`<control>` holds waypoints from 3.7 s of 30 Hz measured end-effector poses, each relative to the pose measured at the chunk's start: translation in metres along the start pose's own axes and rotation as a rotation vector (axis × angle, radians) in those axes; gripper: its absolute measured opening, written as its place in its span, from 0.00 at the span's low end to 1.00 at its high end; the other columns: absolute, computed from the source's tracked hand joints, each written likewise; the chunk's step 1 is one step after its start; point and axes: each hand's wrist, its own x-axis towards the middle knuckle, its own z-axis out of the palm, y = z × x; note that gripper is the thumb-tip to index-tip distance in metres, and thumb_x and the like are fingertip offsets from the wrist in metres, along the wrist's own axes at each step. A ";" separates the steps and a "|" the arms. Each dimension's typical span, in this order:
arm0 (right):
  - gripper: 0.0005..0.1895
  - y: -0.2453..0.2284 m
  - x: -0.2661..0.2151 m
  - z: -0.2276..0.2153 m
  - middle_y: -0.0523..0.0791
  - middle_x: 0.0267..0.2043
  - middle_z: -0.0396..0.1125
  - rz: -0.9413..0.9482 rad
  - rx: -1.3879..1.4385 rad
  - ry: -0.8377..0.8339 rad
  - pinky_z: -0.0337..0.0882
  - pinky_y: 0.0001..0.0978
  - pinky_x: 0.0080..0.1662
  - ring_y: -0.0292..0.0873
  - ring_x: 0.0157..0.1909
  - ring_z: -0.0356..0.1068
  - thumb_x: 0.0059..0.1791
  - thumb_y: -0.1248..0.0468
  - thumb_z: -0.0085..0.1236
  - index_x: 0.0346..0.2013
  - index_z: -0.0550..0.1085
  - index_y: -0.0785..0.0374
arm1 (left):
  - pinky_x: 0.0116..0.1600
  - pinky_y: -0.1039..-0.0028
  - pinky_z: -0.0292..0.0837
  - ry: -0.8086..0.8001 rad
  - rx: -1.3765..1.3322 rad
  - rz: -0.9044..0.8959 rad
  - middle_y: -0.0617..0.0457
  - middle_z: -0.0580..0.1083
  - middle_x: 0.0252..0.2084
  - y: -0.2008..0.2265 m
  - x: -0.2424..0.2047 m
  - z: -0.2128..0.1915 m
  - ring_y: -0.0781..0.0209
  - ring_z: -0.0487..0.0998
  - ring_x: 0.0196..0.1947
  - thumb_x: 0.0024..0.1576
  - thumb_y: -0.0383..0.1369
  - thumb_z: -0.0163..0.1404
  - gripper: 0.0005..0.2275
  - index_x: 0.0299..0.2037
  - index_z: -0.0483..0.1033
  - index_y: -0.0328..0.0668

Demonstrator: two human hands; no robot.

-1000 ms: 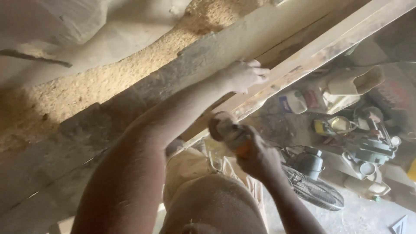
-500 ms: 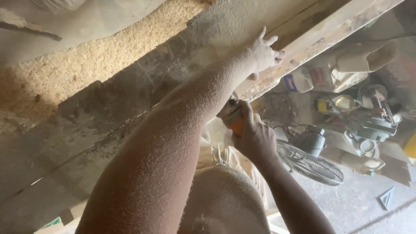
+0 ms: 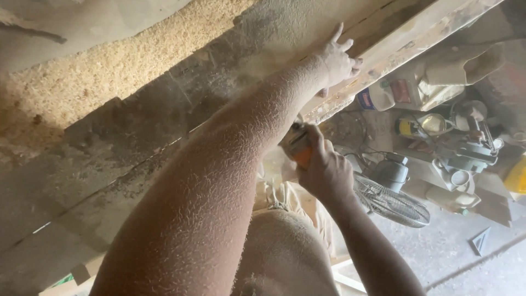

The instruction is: Sanding a wooden plank using a power angle grinder with a sanding attachment in a workshop.

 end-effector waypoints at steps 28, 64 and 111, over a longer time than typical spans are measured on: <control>0.44 -0.010 0.004 0.009 0.49 0.36 0.66 0.040 0.042 -0.250 0.76 0.35 0.25 0.45 0.26 0.68 0.47 0.63 0.50 0.72 0.40 0.43 | 0.18 0.95 0.65 0.344 -1.156 -0.101 0.44 0.75 0.62 0.014 -0.122 -0.093 0.84 0.50 0.06 0.54 0.60 0.17 0.40 0.70 0.61 0.46; 0.49 0.141 0.086 -0.050 0.53 0.35 0.68 0.151 0.003 -0.029 0.75 0.60 0.36 0.66 0.32 0.75 0.36 0.59 0.62 0.69 0.53 0.45 | 0.41 0.52 0.81 0.991 -1.059 -0.928 0.36 0.71 0.52 0.122 -0.129 0.141 0.35 0.79 0.48 0.65 0.59 0.21 0.35 0.68 0.62 0.40; 0.43 0.408 0.231 -0.196 0.51 0.34 0.71 0.232 -0.059 0.177 0.76 0.37 0.22 0.49 0.25 0.72 0.38 0.68 0.61 0.64 0.53 0.54 | 0.25 0.77 0.65 0.653 -0.759 -1.078 0.57 0.79 0.40 0.109 -0.105 0.140 0.67 0.77 0.24 0.67 0.44 0.39 0.19 0.34 0.81 0.44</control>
